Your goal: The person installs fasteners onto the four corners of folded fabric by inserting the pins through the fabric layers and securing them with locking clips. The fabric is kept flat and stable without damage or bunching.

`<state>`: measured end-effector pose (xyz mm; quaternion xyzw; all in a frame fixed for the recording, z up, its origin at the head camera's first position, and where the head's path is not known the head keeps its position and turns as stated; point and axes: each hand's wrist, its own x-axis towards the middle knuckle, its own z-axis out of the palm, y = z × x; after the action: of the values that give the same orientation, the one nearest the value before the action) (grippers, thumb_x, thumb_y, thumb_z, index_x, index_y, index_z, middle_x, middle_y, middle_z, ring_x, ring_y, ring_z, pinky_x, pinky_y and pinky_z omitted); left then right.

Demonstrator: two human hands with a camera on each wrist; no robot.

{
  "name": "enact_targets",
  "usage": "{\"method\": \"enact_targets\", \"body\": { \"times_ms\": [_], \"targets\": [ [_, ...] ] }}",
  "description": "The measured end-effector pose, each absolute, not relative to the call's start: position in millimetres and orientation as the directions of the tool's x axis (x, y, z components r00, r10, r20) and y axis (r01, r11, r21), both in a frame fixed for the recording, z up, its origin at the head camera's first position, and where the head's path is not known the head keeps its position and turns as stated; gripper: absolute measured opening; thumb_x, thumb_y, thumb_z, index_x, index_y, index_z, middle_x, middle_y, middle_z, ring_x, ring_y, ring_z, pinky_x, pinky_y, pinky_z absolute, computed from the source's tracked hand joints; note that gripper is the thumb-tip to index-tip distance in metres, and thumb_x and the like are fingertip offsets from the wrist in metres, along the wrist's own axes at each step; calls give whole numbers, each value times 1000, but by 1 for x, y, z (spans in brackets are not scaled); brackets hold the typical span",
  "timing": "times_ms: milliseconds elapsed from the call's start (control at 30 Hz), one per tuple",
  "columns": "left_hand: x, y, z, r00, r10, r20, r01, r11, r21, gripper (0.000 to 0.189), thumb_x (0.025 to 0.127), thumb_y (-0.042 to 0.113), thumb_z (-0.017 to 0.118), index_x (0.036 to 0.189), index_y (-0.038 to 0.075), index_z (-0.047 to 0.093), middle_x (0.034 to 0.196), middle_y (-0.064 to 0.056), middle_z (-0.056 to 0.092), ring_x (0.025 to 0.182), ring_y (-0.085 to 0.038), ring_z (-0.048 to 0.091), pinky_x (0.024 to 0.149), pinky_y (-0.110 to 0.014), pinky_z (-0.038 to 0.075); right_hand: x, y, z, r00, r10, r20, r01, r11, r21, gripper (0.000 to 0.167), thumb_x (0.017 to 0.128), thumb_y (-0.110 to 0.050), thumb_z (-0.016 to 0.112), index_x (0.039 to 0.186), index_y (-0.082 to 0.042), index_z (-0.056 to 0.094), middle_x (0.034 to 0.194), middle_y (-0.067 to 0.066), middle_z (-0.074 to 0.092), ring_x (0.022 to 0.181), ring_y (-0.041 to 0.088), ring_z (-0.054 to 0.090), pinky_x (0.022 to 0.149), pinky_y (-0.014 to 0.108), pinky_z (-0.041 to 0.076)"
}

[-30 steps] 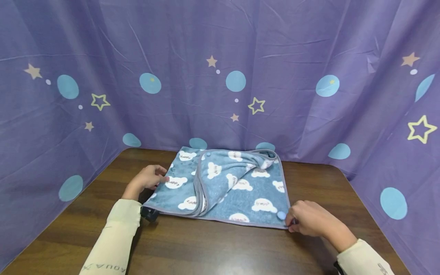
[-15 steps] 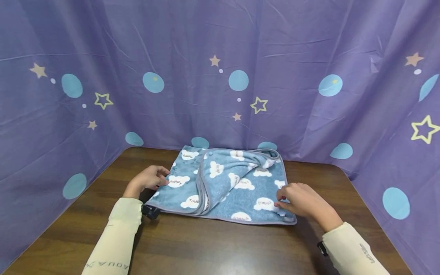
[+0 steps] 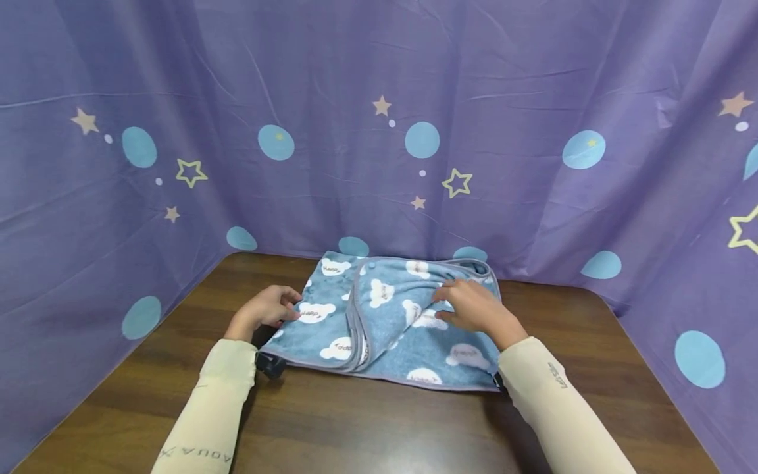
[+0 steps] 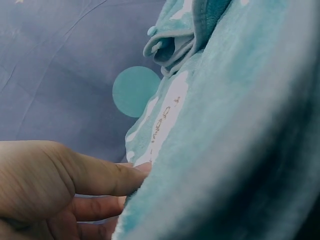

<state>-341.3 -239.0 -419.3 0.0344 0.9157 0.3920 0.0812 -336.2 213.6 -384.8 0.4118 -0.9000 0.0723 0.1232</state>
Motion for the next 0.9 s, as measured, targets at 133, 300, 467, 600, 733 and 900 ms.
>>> {"method": "enact_targets", "body": {
  "times_ms": [133,300,467,600,733,900],
  "targets": [
    [-342,-236,-420,-984,122,-130,-9,695,719,40,90,5,77,127,-2,64,97,-13,63,80,-21,61,65,-33,57,-351,190,-379,-630,-721,288,-756,655,-15,33,89,-22,82,118,-9,74,115,5,71,105,28,67,92,48,54],
    [-342,-236,-422,-985,112,-133,-17,697,716,39,90,5,75,127,-1,65,98,-14,63,78,-21,62,65,-33,57,-373,162,-374,-654,-701,285,-743,666,-66,39,92,-25,79,127,-9,70,124,8,68,112,33,61,95,55,49],
    [-341,-237,-421,-986,109,-123,-10,706,708,39,90,5,76,127,-1,65,99,-14,64,76,-21,61,64,-33,56,-395,138,-369,-707,-661,252,-699,708,-103,47,94,-30,77,135,-11,65,134,9,62,123,35,53,102,60,41],
    [-342,-239,-420,-987,110,-121,-8,705,709,40,90,6,77,127,-1,65,100,-14,64,78,-21,62,64,-33,57,-408,120,-366,-727,-650,222,-681,722,-120,56,96,-35,74,146,-16,57,149,12,52,136,36,44,110,61,33],
    [-344,-239,-420,-988,101,-118,-13,704,711,40,90,5,77,128,0,65,101,-13,65,80,-21,62,64,-33,57,-418,102,-369,-740,-653,160,-672,729,-129,65,101,-41,66,157,-21,42,162,15,36,148,39,31,116,64,23],
    [-343,-238,-421,-986,103,-130,-20,704,710,38,91,6,75,128,1,65,97,-13,64,72,-20,61,63,-32,55,-429,83,-381,-744,-664,73,-667,732,-140,65,104,-42,59,161,-21,35,164,19,30,151,42,24,118,66,18]
  ]
}}
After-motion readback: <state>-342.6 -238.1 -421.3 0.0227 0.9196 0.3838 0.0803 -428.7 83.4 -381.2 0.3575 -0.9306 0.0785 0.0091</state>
